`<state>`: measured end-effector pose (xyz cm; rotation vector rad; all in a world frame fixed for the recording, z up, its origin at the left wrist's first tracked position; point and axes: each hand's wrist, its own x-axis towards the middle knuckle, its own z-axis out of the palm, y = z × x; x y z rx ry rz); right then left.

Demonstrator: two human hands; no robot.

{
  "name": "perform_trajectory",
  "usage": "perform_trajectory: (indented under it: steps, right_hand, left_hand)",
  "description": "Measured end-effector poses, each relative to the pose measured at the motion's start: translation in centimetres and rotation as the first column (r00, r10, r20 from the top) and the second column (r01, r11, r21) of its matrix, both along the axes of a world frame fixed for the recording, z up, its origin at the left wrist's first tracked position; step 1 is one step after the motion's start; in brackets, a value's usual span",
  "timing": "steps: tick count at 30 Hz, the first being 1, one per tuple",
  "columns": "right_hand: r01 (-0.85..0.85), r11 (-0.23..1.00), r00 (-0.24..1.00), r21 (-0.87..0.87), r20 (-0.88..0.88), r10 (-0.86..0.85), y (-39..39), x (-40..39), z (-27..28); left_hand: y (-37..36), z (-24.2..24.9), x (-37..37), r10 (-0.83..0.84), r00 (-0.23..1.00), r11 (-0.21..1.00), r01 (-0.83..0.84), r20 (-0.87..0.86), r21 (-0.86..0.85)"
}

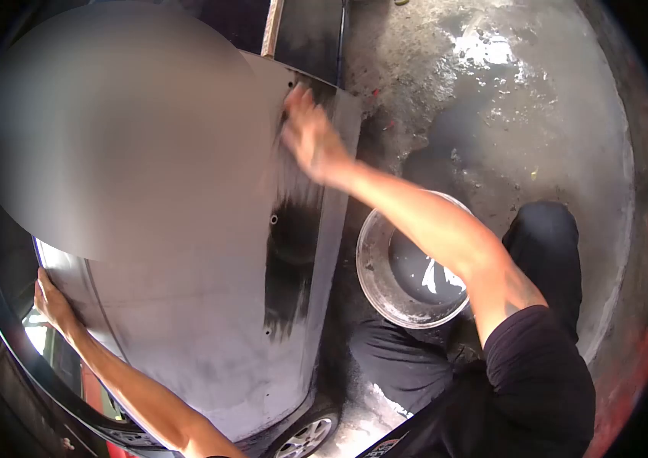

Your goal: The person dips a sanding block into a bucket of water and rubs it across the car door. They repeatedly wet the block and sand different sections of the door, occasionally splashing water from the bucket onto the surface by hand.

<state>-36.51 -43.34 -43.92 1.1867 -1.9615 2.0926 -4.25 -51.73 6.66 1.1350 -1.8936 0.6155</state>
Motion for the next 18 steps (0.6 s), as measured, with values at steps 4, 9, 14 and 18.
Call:
perform_trajectory:
  steps: [4,9,14,18]
  right_hand:
    - [0.028,0.992,0.970,-0.125,0.244,0.004,-1.7,-2.0,2.8]
    - [0.058,0.992,0.997,-0.110,-0.038,-0.062,-1.1,-0.6,-1.1]
    - [-0.086,0.993,0.970,-0.078,0.220,0.102,0.2,-2.0,4.2]
    - [-0.008,0.995,0.992,-0.100,0.126,0.020,-1.6,-1.7,1.8]
  left_hand:
    - [0.0,-0.2,0.7,0.011,0.999,0.999,-0.010,0.030,-0.049]
    - [0.1,0.1,0.2,0.025,1.000,1.000,-0.025,-0.008,0.000]
    - [0.2,-0.2,0.5,0.020,0.999,1.000,-0.020,0.048,-0.014]
    - [-0.2,-0.6,0.3,-0.019,1.000,1.000,0.019,0.003,0.015]
